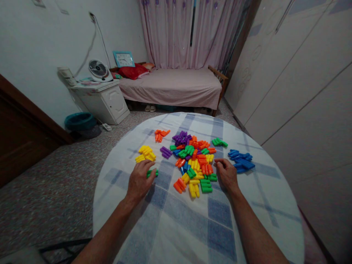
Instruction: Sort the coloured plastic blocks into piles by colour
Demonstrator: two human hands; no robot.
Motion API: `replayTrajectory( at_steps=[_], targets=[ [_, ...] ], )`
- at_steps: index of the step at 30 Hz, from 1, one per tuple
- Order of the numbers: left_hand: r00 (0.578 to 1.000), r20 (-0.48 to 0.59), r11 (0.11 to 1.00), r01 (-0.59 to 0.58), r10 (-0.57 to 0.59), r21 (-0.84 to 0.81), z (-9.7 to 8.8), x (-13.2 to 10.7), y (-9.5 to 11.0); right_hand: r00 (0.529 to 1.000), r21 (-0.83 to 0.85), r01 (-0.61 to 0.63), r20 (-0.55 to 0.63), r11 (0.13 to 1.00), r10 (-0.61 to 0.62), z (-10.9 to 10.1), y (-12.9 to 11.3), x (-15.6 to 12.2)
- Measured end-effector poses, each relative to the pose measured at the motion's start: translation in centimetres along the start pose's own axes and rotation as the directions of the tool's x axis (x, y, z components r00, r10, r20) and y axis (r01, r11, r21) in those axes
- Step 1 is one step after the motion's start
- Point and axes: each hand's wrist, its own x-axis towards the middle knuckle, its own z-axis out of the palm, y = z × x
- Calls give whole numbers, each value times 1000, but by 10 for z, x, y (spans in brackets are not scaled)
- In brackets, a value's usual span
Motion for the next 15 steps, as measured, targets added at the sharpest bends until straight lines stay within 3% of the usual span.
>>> replayTrajectory(
  at_steps=[3,9,12,15],
  targets=[
    [976,136,971,-146,172,-187,9,16,32,1000,4,4,0,1000,-4,0,2,1],
    [848,303,867,-304,435,-394,52,40,72,1000,18,-11,-3,1000,11,1,5,1],
    [827,325,855,-311,458,-414,65,43,79,1000,16,-29,0,999,29,1,2,1],
    [851,327,877,-269,410,-399,69,43,82,1000,22,-31,3,999,31,0,-1,0]
  ],
)
